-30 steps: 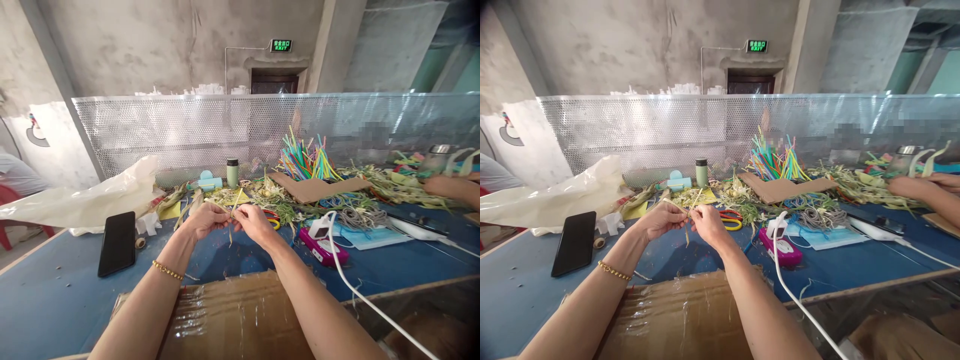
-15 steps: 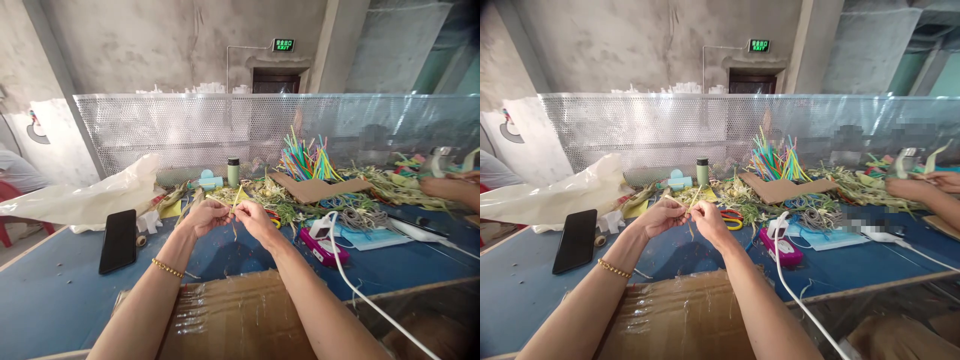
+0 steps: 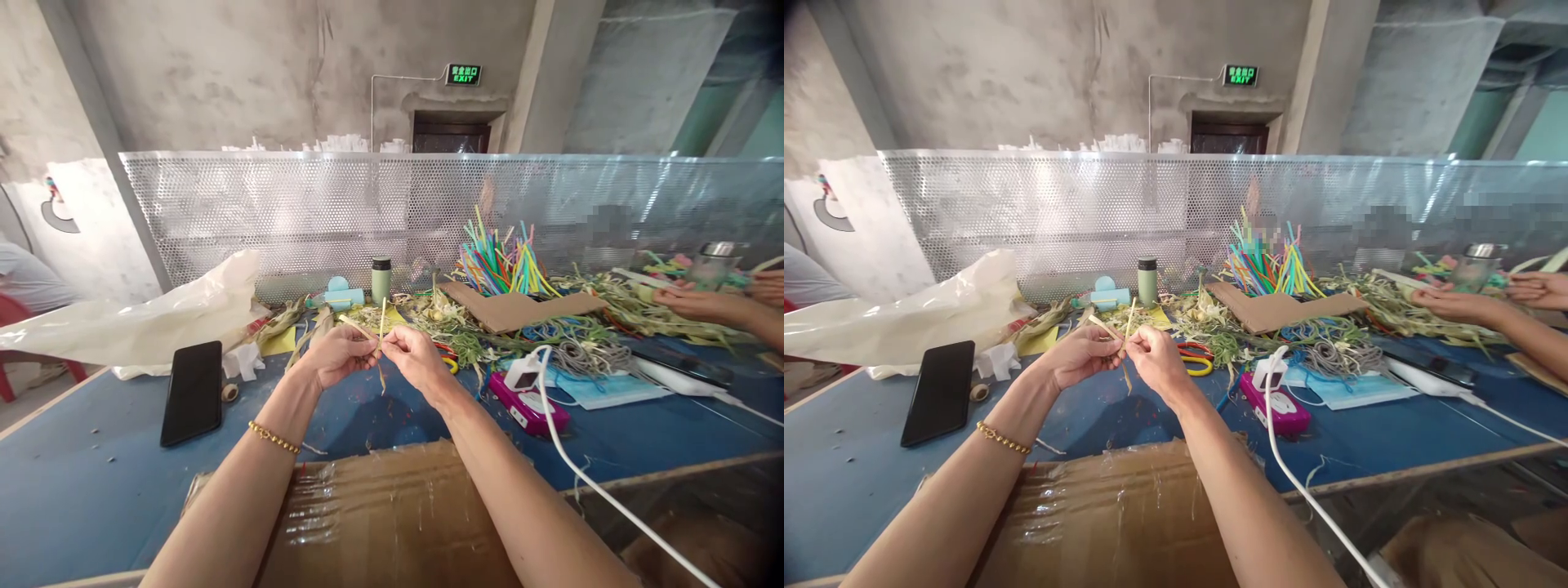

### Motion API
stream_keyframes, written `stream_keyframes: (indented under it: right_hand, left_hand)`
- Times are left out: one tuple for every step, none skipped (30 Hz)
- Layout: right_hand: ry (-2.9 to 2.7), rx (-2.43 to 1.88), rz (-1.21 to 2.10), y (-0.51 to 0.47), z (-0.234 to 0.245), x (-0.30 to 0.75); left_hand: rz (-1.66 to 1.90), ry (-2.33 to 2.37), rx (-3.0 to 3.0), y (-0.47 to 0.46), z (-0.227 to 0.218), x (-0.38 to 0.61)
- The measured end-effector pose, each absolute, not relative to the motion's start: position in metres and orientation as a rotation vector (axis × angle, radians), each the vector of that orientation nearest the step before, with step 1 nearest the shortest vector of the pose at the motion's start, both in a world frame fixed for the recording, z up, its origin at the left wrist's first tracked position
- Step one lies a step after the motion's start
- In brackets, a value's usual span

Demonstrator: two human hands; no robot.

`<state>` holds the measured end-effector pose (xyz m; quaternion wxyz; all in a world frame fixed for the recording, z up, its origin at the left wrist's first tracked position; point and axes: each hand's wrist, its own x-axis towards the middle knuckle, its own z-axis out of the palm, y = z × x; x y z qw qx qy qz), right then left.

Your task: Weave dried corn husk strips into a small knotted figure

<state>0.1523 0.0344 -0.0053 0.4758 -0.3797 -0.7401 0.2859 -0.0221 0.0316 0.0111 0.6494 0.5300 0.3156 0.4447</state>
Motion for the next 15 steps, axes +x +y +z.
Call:
stream_keyframes:
  right_hand:
    - [-1.809, -0.928, 0.702, 0.034, -0.005, 0.152]
    - [-1.807, -0.933, 0.699, 0.034, -0.005, 0.152]
    - [-1.804, -0.94, 0.693, 0.033, -0.005, 0.152]
    - [-1.799, -0.949, 0.688, 0.033, -0.005, 0.152]
    - [-1.796, -0.954, 0.689, 0.032, -0.004, 0.152]
    - [-1.793, -0.957, 0.694, 0.031, -0.004, 0.151]
    - [-1.788, -0.958, 0.701, 0.031, -0.003, 0.15]
    - [-1.783, -0.958, 0.711, 0.03, -0.003, 0.15]
    - [-1.775, -0.959, 0.723, 0.028, -0.002, 0.149]
    - [-1.763, -0.96, 0.734, 0.027, -0.002, 0.149]
    - [-1.749, -0.963, 0.745, 0.026, -0.001, 0.149]
    - [-1.734, -0.967, 0.76, 0.024, -0.001, 0.149]
    - [-1.724, -0.97, 0.781, 0.023, 0.0, 0.149]
    - [-1.718, -0.972, 0.806, 0.022, 0.001, 0.149]
    - [-1.716, -0.973, 0.831, 0.022, 0.001, 0.15]
  left_hand:
    - [1.011, 0.719, 1.206, 0.032, 0.011, -0.022]
    - [1.012, 0.721, 1.208, 0.032, 0.011, -0.022]
    - [1.013, 0.723, 1.209, 0.032, 0.01, -0.023]
    - [1.014, 0.725, 1.209, 0.033, 0.01, -0.023]
    - [1.012, 0.727, 1.209, 0.033, 0.009, -0.023]
    - [1.012, 0.729, 1.207, 0.033, 0.009, -0.023]
    - [1.012, 0.732, 1.205, 0.034, 0.008, -0.024]
    - [1.014, 0.735, 1.201, 0.034, 0.008, -0.024]
    - [1.018, 0.74, 1.195, 0.034, 0.008, -0.024]
    - [1.025, 0.743, 1.189, 0.034, 0.008, -0.024]
    - [1.034, 0.746, 1.183, 0.034, 0.008, -0.024]
    - [1.042, 0.747, 1.178, 0.034, 0.008, -0.024]
    - [1.049, 0.749, 1.175, 0.034, 0.009, -0.024]
    - [1.054, 0.75, 1.175, 0.033, 0.009, -0.025]
    - [1.052, 0.753, 1.181, 0.033, 0.01, -0.025]
